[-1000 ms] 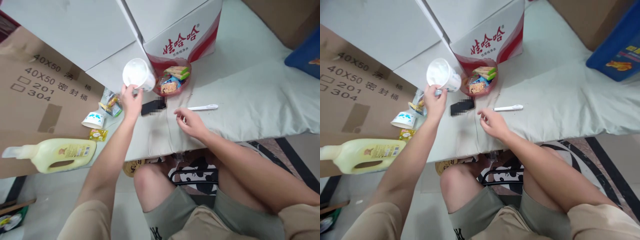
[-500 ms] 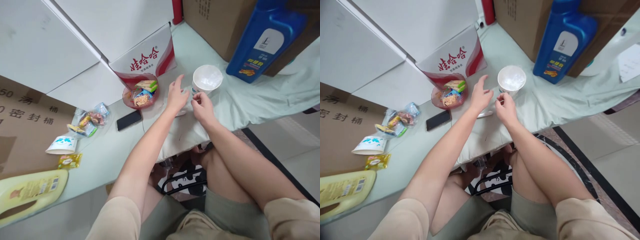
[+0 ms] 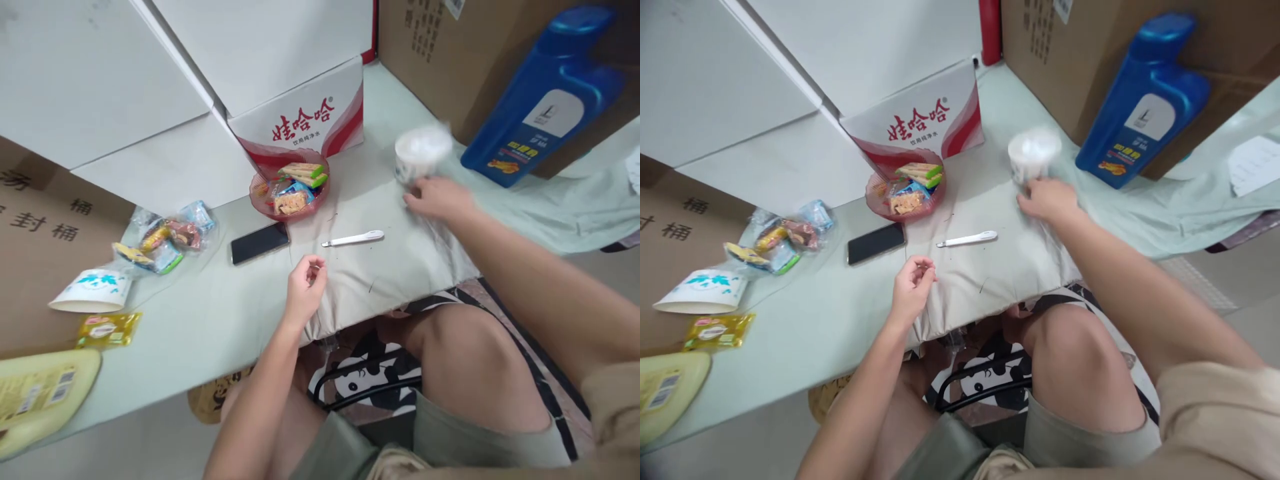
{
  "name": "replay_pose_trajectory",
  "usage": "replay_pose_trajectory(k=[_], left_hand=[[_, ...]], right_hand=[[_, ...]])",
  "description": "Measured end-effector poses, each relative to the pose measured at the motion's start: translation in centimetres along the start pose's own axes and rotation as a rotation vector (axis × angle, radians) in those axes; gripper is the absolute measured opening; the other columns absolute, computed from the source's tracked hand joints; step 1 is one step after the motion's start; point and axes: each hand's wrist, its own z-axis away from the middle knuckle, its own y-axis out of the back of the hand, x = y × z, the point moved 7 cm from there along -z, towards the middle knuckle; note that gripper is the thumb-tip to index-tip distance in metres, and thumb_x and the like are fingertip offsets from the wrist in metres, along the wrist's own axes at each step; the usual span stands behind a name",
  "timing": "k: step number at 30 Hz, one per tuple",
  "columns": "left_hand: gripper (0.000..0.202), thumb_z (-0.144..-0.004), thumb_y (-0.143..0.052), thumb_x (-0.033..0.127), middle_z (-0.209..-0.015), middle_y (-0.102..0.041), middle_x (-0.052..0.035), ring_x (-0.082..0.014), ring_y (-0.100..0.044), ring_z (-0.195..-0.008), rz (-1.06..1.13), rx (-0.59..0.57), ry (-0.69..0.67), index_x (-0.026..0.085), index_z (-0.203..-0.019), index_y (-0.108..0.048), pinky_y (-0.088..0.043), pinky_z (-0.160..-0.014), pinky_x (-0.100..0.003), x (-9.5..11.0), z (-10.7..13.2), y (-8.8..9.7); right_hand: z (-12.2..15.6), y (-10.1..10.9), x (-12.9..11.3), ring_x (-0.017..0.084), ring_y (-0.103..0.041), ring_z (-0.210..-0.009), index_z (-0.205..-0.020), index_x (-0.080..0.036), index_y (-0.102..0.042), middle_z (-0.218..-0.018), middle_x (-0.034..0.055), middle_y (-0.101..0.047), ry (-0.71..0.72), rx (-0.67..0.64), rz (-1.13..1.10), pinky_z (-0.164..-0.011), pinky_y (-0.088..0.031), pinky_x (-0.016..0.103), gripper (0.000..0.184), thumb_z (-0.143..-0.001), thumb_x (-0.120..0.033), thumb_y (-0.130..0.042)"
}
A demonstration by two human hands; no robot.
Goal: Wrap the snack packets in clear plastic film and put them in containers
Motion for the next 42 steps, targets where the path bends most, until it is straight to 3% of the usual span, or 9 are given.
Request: replay_pose_trajectory(k=[4,8,14,17,22,26,32,37,42], left_hand=[[0.016,-0.081,-0.064,0.033,-0.076,-0.062,0.0010,-0.0119,-0.059,-0.065,0.042,0.017,0.003,0.020,-0.089,-0.062,-0.045,-0.063,-0.025,0.2,-0.4,1.4],[0.016,-0.082,-0.063,0.034,-0.075,-0.061,0.0017,-0.0118,-0.058,-0.064,0.091,0.009,-0.020,0.021,-0.092,-0.062,-0.043,-0.061,-0.025,0.5,-0.4,2.1],[0.024,-0.085,-0.063,0.043,-0.070,-0.055,0.0020,-0.0115,-0.053,-0.063,0.109,0.018,-0.091,0.021,-0.077,-0.056,-0.040,-0.060,-0.025,1.8,0.6,3.7],[0.041,-0.091,-0.055,0.049,-0.067,-0.050,0.0001,-0.0131,-0.049,-0.065,0.107,0.055,-0.148,0.021,-0.062,-0.048,-0.039,-0.064,-0.028,2.3,1.2,5.6],[0.059,-0.095,-0.039,0.069,-0.064,-0.052,-0.0024,-0.0156,-0.050,-0.065,0.320,0.287,-0.090,0.022,-0.060,-0.048,-0.040,-0.066,-0.032,0.5,1.4,11.2],[0.060,-0.103,-0.019,0.061,-0.059,-0.035,0.0006,-0.0118,-0.039,-0.054,0.792,0.539,0.125,0.022,-0.060,-0.033,-0.035,-0.057,-0.030,-2.6,2.2,15.8],[0.034,-0.100,-0.026,0.031,-0.064,-0.025,0.0018,-0.0083,-0.027,-0.050,1.433,0.704,0.387,0.022,-0.069,-0.019,-0.025,-0.051,-0.027,-5.7,3.5,18.3],[0.029,-0.099,-0.028,0.030,-0.067,-0.024,0.0018,-0.0091,-0.026,-0.053,1.535,0.796,0.420,0.022,-0.072,-0.020,-0.025,-0.052,-0.027,-7.5,4.1,20.0],[0.029,-0.100,-0.025,0.031,-0.068,-0.025,0.0011,-0.0092,-0.025,-0.052,1.531,0.747,0.469,0.022,-0.073,-0.018,-0.024,-0.052,-0.029,-7.5,5.4,20.8]], right_hand=[[-4.2,-0.4,-0.8,0.044,-0.031,-0.154,-0.164,-0.021,-0.032,-0.172,0.0200,-0.025,-0.011,-0.125,0.094,-0.117,-0.034,0.064,0.081,-0.093,-0.052,-0.054],[-2.3,-1.6,-1.1,0.041,-0.030,-0.155,-0.166,-0.017,-0.028,-0.173,0.0200,-0.023,0.039,-0.113,0.172,-0.118,-0.036,0.060,0.076,-0.099,-0.053,-0.039],[5.1,0.4,-4.5,0.044,-0.064,-0.121,-0.121,-0.011,-0.074,-0.130,0.0275,-0.067,0.027,-0.121,0.332,-0.093,-0.051,0.051,0.064,-0.102,-0.056,-0.033],[8.2,2.1,-11.6,0.037,-0.070,-0.107,-0.099,-0.015,-0.080,-0.113,0.0224,-0.075,0.225,-0.012,0.323,-0.081,-0.052,0.044,0.061,-0.104,-0.046,-0.027],[12.0,1.5,-28.4,0.028,-0.072,-0.107,-0.105,-0.024,-0.080,-0.130,0.0040,-0.075,0.744,0.153,0.214,-0.079,-0.052,0.036,0.043,-0.096,-0.025,-0.038],[14.4,-1.4,-41.9,0.034,-0.068,-0.115,-0.120,-0.022,-0.074,-0.140,0.0087,-0.068,0.956,0.085,0.201,-0.085,-0.052,0.040,0.046,-0.098,-0.031,-0.034],[20.6,-7.5,-59.6,0.033,-0.068,-0.110,-0.156,-0.035,-0.043,-0.144,0.0106,-0.060,1.379,0.077,0.369,-0.090,-0.050,0.047,0.061,-0.096,-0.029,-0.044],[21.5,-12.0,-66.9,0.030,-0.066,-0.116,-0.153,-0.028,-0.048,-0.143,0.0134,-0.061,1.359,0.092,0.514,-0.090,-0.050,0.038,0.066,-0.088,-0.019,-0.056],[21.5,-7.6,-65.9,0.035,-0.067,-0.117,-0.131,-0.013,-0.066,-0.135,0.0185,-0.067,1.380,0.220,0.178,-0.094,-0.051,0.046,0.045,-0.094,-0.027,-0.045]])
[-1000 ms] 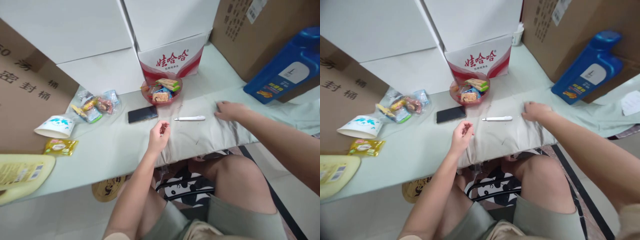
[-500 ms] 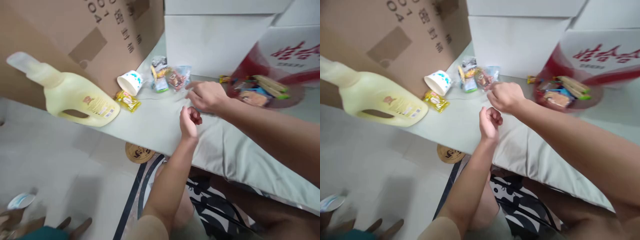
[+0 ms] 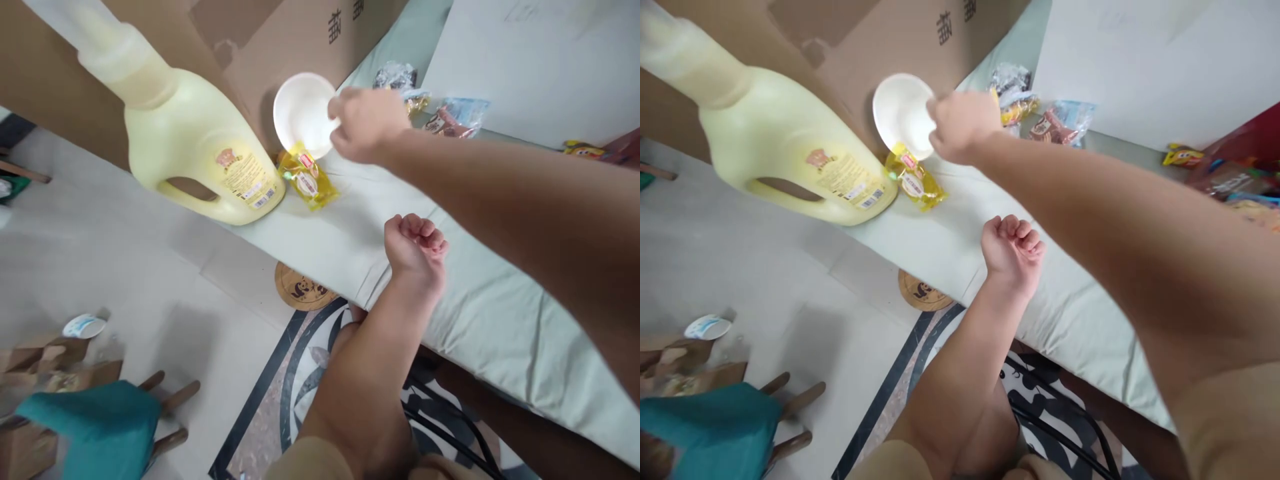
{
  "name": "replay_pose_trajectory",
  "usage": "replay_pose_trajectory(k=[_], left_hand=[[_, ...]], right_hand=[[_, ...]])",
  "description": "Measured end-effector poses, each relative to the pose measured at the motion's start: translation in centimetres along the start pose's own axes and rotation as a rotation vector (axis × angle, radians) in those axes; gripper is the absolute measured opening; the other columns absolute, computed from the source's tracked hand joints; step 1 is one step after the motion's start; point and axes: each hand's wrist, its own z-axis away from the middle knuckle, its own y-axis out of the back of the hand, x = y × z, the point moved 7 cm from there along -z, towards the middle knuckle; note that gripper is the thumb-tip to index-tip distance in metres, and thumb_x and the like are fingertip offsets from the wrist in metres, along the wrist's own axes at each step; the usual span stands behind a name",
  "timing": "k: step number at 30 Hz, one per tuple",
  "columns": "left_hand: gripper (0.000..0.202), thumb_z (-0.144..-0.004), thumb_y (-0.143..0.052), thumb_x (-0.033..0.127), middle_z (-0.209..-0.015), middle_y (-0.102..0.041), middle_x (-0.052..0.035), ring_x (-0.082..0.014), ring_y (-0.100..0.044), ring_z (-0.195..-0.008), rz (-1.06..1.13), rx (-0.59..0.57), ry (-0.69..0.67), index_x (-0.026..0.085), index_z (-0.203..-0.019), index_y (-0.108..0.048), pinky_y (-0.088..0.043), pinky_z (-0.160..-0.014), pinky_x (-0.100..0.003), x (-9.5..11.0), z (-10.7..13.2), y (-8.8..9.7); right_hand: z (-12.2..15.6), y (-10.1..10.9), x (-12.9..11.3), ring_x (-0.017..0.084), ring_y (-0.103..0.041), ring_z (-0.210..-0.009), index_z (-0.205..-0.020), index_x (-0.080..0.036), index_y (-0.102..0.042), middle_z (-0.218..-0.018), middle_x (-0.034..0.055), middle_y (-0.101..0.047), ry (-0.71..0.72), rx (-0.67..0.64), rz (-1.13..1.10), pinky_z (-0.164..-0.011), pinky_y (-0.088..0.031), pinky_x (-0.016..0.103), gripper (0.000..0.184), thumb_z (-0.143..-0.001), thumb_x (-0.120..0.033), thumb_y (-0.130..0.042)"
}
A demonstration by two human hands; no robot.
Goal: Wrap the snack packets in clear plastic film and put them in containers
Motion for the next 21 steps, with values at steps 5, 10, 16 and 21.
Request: replay_pose_trajectory(k=[5,10,16,21], left_hand=[[0.031,-0.102,-0.019,0.033,-0.067,-0.027,0.0002,-0.0095,-0.027,-0.051,-0.155,-0.039,-0.047,0.022,-0.072,-0.019,-0.028,-0.051,-0.030,-0.3,0.6,-0.2],[0.030,-0.101,-0.017,0.035,-0.068,-0.026,0.0008,-0.0096,-0.026,-0.052,-0.229,-0.127,-0.019,0.022,-0.075,-0.018,-0.029,-0.051,-0.030,-2.6,0.5,-1.7],[0.027,-0.099,-0.021,0.032,-0.069,-0.026,0.0016,-0.0092,-0.025,-0.051,-0.222,-0.178,0.029,0.022,-0.075,-0.018,-0.027,-0.052,-0.030,-5.0,0.5,-3.4],[0.027,-0.099,-0.023,0.031,-0.066,-0.027,0.0025,-0.0085,-0.026,-0.050,-0.283,-0.190,0.053,0.023,-0.074,-0.019,-0.025,-0.051,-0.029,-7.8,0.1,-3.7]], right_hand=[[6.3,4.7,8.9,0.023,-0.067,-0.113,-0.119,-0.004,-0.075,-0.121,0.0168,-0.075,-0.350,0.278,-0.248,-0.092,-0.046,0.029,0.045,-0.089,-0.016,-0.044],[15.8,3.2,19.8,0.016,-0.064,-0.071,-0.125,-0.006,-0.073,-0.104,0.0250,-0.075,-0.894,0.312,-0.416,-0.059,-0.039,0.031,0.048,-0.089,-0.028,-0.050],[21.4,2.9,22.4,0.023,-0.072,-0.095,-0.150,-0.012,-0.054,-0.118,0.0246,-0.073,-1.081,0.071,-0.342,-0.073,-0.045,0.038,0.057,-0.096,-0.029,-0.046],[18.9,6.7,14.2,0.022,-0.067,-0.108,-0.134,-0.014,-0.065,-0.114,0.0162,-0.075,-0.606,0.084,-0.090,-0.092,-0.045,0.036,0.043,-0.095,-0.018,-0.047]])
